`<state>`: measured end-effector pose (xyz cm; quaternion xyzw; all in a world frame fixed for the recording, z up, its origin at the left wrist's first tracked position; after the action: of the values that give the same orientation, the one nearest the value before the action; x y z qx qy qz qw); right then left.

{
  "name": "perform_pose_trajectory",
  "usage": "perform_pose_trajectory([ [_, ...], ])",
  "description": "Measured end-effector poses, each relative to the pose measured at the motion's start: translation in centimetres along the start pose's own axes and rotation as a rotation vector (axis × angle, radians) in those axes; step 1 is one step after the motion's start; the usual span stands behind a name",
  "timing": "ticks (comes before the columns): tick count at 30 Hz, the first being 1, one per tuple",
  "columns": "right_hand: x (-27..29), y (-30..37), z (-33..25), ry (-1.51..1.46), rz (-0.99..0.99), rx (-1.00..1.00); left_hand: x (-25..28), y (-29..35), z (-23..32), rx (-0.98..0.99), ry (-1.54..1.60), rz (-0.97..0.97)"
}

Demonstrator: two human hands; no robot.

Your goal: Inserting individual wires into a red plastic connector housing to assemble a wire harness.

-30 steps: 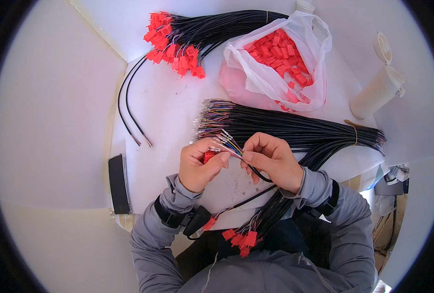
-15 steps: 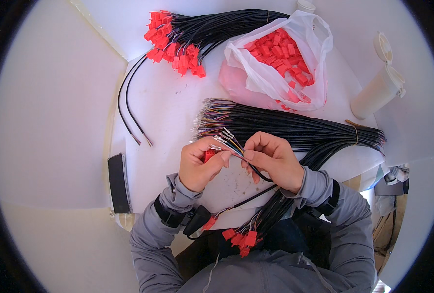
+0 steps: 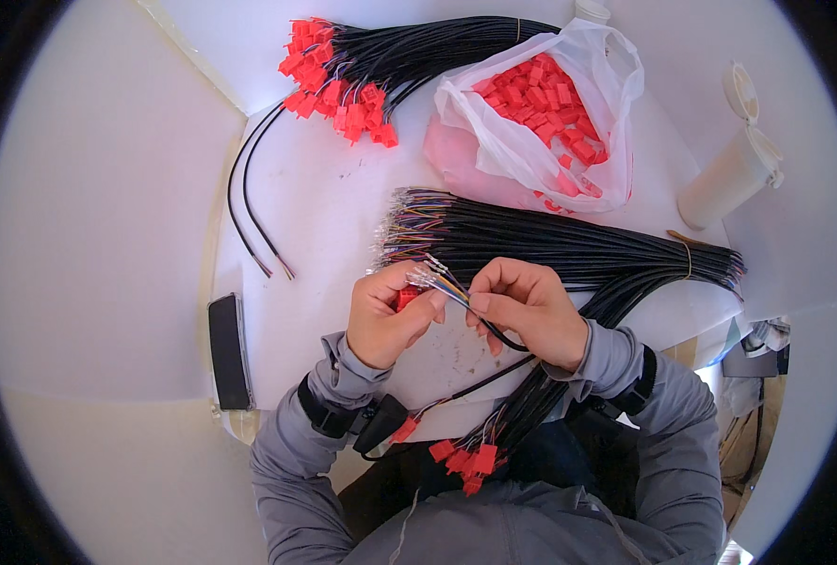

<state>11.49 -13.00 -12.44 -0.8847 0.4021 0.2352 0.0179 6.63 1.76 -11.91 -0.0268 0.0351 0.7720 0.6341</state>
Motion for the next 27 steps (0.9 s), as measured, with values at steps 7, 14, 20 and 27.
perform_pose_trajectory([
  [7, -0.01, 0.04, -0.01, -0.004, 0.0, -0.005, 0.29, 0.08, -0.14, 0.043, 0.051, -0.015],
  [14, -0.06, 0.3, 0.01, -0.001, 0.003, -0.007, 0.24, 0.28, -0.24, 0.035, 0.058, -0.02],
  [20, 0.0, 0.16, -0.15, 0.004, 0.02, -0.002, 0.22, 0.27, -0.01, 0.025, 0.062, -0.012],
  [27, 0.13, -0.16, -0.13, -0.005, 0.019, 0.008, 0.06, 0.05, 0.63, -0.102, 0.006, -0.009],
])
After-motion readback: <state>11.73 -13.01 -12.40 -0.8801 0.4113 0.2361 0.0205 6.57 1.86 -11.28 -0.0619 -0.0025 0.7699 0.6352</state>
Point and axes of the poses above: each hand's wrist, its own y-axis away from the middle knuckle, its own x-axis out of the back of the hand, z = x × y, the point moved 3 cm from there along -y, towards the middle knuckle, and after that the axes turned 8 degrees about z, right-handed, at the moved point
